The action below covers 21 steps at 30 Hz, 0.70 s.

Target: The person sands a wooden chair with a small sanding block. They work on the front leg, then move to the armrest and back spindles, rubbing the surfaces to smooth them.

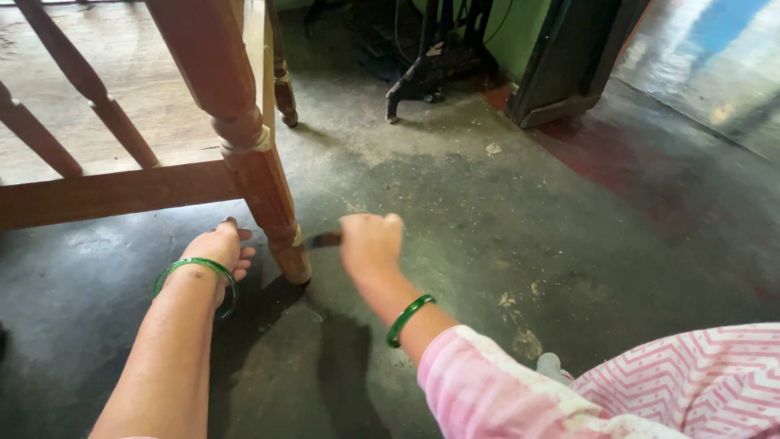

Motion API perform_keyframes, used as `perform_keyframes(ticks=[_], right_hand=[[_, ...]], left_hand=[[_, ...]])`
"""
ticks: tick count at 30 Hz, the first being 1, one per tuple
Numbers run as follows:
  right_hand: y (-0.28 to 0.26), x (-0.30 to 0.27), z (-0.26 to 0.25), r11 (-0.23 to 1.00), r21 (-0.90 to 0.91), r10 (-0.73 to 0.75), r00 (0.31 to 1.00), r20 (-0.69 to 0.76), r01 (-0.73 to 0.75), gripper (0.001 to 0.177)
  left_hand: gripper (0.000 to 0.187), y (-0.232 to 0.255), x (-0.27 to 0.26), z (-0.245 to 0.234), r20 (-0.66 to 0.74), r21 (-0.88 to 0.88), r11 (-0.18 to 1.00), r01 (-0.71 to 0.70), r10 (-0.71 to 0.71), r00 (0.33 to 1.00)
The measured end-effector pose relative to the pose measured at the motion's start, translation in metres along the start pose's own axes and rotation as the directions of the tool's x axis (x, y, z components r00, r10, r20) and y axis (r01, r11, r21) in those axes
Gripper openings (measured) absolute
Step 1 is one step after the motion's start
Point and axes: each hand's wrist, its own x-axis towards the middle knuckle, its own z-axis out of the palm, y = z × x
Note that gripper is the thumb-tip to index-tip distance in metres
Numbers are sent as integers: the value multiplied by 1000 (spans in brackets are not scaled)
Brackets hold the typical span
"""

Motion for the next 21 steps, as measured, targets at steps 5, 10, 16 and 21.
perform_keyframes(ticks=[5, 10, 16, 21], right_hand=[[18, 0, 15, 999, -26, -42, 996, -84, 40, 20], [-19, -23, 16, 985, -27, -173, 983, -65, 172, 20], [-14, -13, -4, 992, 117, -73, 988, 138, 57, 12], [2, -3, 5, 989, 145, -31, 995, 94, 17, 9]], left_hand=[[49, -5, -1, -6, -5, 4, 1000, 10, -10, 1000], [51, -6, 6, 0, -4, -22, 1000, 9, -9, 1000], [51, -8, 15, 12, 37, -9, 1000, -6, 7, 999], [50, -9, 15, 10, 34, -13, 1000, 13, -12, 999]])
